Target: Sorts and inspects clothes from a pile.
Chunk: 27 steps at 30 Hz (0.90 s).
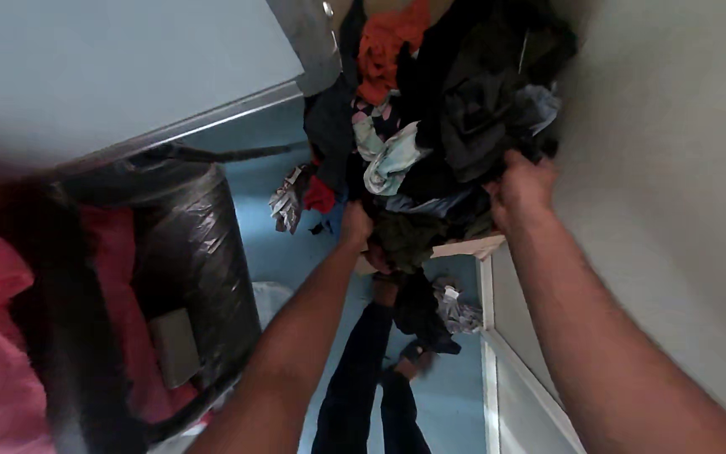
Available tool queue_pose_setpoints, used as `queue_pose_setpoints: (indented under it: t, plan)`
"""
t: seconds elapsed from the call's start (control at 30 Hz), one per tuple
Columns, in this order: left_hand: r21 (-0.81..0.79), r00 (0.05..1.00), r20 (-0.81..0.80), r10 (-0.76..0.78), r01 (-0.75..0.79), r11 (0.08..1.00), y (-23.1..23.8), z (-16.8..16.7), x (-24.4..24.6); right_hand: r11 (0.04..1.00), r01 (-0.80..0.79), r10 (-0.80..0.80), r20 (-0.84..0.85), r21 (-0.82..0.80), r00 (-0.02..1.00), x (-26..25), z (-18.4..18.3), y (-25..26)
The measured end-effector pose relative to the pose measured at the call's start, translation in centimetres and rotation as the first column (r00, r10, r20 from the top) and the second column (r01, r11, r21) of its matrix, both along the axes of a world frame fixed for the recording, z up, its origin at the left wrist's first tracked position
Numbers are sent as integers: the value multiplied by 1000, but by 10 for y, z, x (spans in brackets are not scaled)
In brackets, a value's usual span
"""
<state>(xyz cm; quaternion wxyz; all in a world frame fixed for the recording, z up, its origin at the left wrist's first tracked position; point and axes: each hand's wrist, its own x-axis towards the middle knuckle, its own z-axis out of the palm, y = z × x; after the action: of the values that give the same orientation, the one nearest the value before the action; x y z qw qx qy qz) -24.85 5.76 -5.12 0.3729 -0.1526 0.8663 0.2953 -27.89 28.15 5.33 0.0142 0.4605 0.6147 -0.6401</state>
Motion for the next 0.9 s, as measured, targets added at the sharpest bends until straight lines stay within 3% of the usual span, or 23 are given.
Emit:
queue_pose_setpoints:
  t: [0.17,0.3,0.4,0.57,0.7,0.83,0.9]
  plan:
    - [-176,993,69,-92,102,979,7,-17,-7,996,-68,67,23,56,997,9,-11,-1]
    - [-212,988,115,-99,121,970,9,-10,-9,993,-109,107,37,47,994,14,-8,4]
    - [-60,993,43,106,-103,993,-1,15,-13,992,-123,123,11,6,992,19,-7,8]
    - [172,955,-48,294,-282,944,-18,61,11,995,-100,100,-7,4,995,32,-8,4]
    - [422,819,-138,558,-461,781,-20,105,24,1000,-14,14,-62,-2,998,49,-1,-1]
    - [556,698,-59,714,-570,604,-24,147,38,997,46,-42,-63,61,997,76,13,-10]
    - [593,678,10,735,-596,542,-27,169,53,999,-5,7,-23,54,1000,91,20,-23]
